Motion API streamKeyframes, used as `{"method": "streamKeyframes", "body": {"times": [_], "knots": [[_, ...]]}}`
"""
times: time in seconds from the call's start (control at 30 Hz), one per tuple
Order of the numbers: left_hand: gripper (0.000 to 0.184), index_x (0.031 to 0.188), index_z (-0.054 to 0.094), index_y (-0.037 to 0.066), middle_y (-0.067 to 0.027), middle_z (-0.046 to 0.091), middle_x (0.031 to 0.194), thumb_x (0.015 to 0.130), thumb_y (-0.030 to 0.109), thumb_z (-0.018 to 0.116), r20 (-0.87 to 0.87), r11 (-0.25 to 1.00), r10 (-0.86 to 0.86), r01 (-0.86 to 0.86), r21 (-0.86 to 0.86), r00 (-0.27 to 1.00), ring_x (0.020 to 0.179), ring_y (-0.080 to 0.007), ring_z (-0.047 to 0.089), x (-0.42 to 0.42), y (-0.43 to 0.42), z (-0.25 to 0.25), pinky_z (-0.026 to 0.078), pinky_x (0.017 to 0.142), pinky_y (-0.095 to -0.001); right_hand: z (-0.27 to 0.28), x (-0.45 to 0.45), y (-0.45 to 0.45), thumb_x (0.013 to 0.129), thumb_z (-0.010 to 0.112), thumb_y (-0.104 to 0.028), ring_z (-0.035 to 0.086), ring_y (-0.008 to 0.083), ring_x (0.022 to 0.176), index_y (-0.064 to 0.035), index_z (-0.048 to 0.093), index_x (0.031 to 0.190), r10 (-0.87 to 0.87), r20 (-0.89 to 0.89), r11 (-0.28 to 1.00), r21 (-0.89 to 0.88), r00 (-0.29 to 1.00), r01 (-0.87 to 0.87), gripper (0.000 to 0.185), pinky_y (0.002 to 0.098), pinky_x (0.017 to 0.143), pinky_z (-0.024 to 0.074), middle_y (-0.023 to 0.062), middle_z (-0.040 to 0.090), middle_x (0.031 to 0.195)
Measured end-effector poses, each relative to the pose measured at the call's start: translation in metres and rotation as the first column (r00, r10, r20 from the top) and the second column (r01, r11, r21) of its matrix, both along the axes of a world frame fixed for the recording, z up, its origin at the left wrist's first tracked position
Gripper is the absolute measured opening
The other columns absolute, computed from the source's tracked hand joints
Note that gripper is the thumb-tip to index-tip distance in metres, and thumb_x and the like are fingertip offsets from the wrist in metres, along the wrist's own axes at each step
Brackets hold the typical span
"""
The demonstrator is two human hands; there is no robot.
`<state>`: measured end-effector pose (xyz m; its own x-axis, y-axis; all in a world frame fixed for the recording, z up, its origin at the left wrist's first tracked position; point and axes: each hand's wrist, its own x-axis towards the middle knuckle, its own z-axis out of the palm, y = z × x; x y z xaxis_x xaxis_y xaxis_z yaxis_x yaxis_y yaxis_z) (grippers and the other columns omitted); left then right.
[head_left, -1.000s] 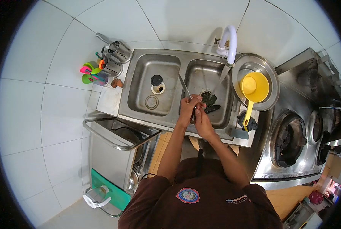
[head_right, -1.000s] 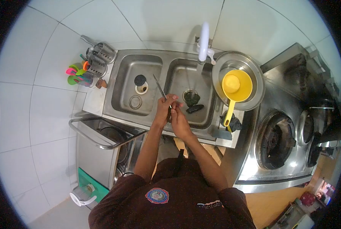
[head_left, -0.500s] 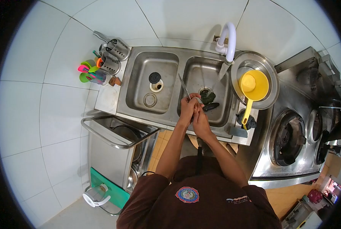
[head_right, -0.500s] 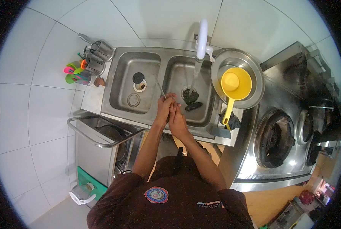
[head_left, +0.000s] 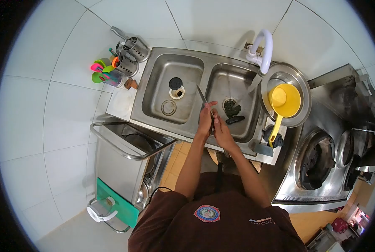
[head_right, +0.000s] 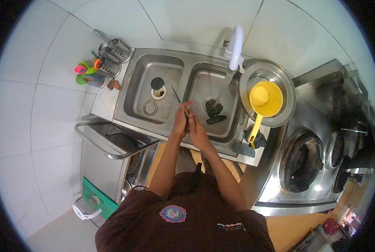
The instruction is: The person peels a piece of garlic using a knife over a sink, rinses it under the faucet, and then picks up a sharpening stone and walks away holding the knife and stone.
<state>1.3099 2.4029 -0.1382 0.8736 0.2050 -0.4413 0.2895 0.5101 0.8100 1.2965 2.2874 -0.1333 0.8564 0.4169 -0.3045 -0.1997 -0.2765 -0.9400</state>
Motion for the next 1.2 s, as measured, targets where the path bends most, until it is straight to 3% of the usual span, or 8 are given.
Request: {"method": "streamKeyframes", "body": {"times": [0.07, 0.23, 0.33, 0.57, 0.73, 0.93, 1.03, 1.2], "knots": [[0.064, 0.126, 0.053, 0.004, 0.0009, 0.049, 0.074, 0.101, 0.06, 0.034, -0.001, 0.998, 0.025, -0.025, -0.06, 1.0, 0.067, -0.0116, 0.05, -0.002, 0.004, -0.005, 0.045, 0.066, -0.0259, -0.003, 0.001, -0.002, 0.106, 0.031, -0.045, 0.062, 0.0263, 0.082, -0.0007, 0.044, 0.139, 0.018, -0.156, 0.996, 0.088, 0.988, -0.004, 0.056, 0.0351, 0.071, 0.0478, 0.0178, 0.062, 0.096], [0.068, 0.126, 0.052, 0.005, -0.0007, 0.055, 0.083, 0.1, 0.064, 0.028, -0.206, 0.815, 0.243, -0.315, -0.486, 0.948, 0.078, -0.016, 0.056, 0.0, 0.02, -0.031, 0.048, 0.074, -0.0313, 0.007, -0.001, -0.001, 0.103, 0.035, -0.054, 0.028, 0.0042, 0.046, -0.0097, 0.054, 0.125, 0.027, -0.593, 0.959, 0.242, 0.805, 0.146, 0.053, 0.0225, 0.042, 0.0244, -0.0053, 0.038, 0.063], [0.052, 0.127, 0.052, 0.007, -0.0034, 0.062, 0.095, 0.102, 0.051, 0.042, 0.129, 0.652, 0.23, -0.055, -0.756, 0.965, 0.09, -0.0204, 0.061, -0.018, 0.047, -0.101, 0.051, 0.084, -0.0355, 0.015, 0.003, 0.001, 0.103, 0.04, -0.052, 0.028, 0.0058, 0.042, -0.0127, 0.052, 0.121, -0.012, -0.629, 0.946, 0.245, 0.777, 0.213, 0.045, 0.0248, 0.04, 0.0248, -0.0057, 0.033, 0.056], [0.032, 0.127, 0.052, 0.007, -0.0078, 0.062, 0.116, 0.095, 0.009, 0.053, -0.087, 0.619, 0.334, -0.288, -0.731, 0.939, 0.11, -0.0231, 0.059, -0.027, 0.046, -0.067, 0.05, 0.091, -0.0366, -0.032, 0.005, 0.019, 0.093, 0.067, -0.024, 0.049, 0.0088, 0.059, -0.004, 0.065, 0.119, -0.148, 0.149, 0.988, 0.071, 0.978, 0.138, 0.033, 0.0278, 0.056, 0.0409, 0.002, 0.059, 0.069], [0.044, 0.136, 0.044, 0.0, -0.0155, 0.051, 0.137, 0.093, 0.002, 0.047, -0.013, 0.708, 0.288, -0.222, -0.67, 0.957, 0.127, -0.028, 0.05, -0.027, 0.039, -0.056, 0.046, 0.104, -0.0394, -0.012, 0.017, 0.024, 0.087, 0.071, -0.019, 0.065, 0.0171, 0.07, -0.0006, 0.068, 0.109, 0.001, 0.101, 0.988, -0.155, 0.995, 0.014, 0.029, 0.0338, 0.068, 0.0508, 0.0155, 0.071, 0.082], [0.048, 0.143, 0.037, -0.001, -0.0158, 0.049, 0.141, 0.096, 0.005, 0.046, 0.047, 0.78, 0.177, -0.111, -0.616, 0.983, 0.123, -0.0278, 0.052, -0.021, 0.03, -0.032, 0.045, 0.104, -0.0365, 0.001, 0.028, 0.024, 0.089, 0.07, -0.019, 0.063, 0.0117, 0.074, 0.0001, 0.067, 0.11, 0.012, 0.168, 0.995, -0.097, 0.986, 0.004, 0.028, 0.0314, 0.069, 0.0498, 0.016, 0.07, 0.083], [0.045, 0.144, 0.037, 0.001, -0.0152, 0.048, 0.142, 0.101, 0.013, 0.046, 0.03, 0.799, 0.157, -0.109, -0.591, 0.987, 0.12, -0.023, 0.054, -0.021, 0.028, -0.025, 0.046, 0.1, -0.0335, -0.006, 0.035, 0.024, 0.092, 0.068, -0.019, 0.061, 0.01, 0.079, 0.0003, 0.068, 0.11, -0.1, 0.204, 0.985, 0.155, 0.974, 0.069, 0.027, 0.0298, 0.072, 0.0496, 0.0116, 0.072, 0.088], [0.04, 0.133, 0.051, 0.003, -0.005, 0.06, 0.103, 0.101, 0.026, 0.052, -0.012, 0.997, 0.043, -0.044, -0.056, 0.999, 0.083, -0.011, 0.053, -0.021, 0.032, -0.006, 0.044, 0.071, -0.0239, 0.0, 0.041, 0.007, 0.098, 0.063, -0.025, 0.04, 0.0033, 0.048, -0.0037, 0.068, 0.107, -0.257, -0.051, 0.936, 0.234, 0.965, 0.262, 0.024, 0.0241, 0.045, 0.029, -0.0045, 0.051, 0.06]]}}
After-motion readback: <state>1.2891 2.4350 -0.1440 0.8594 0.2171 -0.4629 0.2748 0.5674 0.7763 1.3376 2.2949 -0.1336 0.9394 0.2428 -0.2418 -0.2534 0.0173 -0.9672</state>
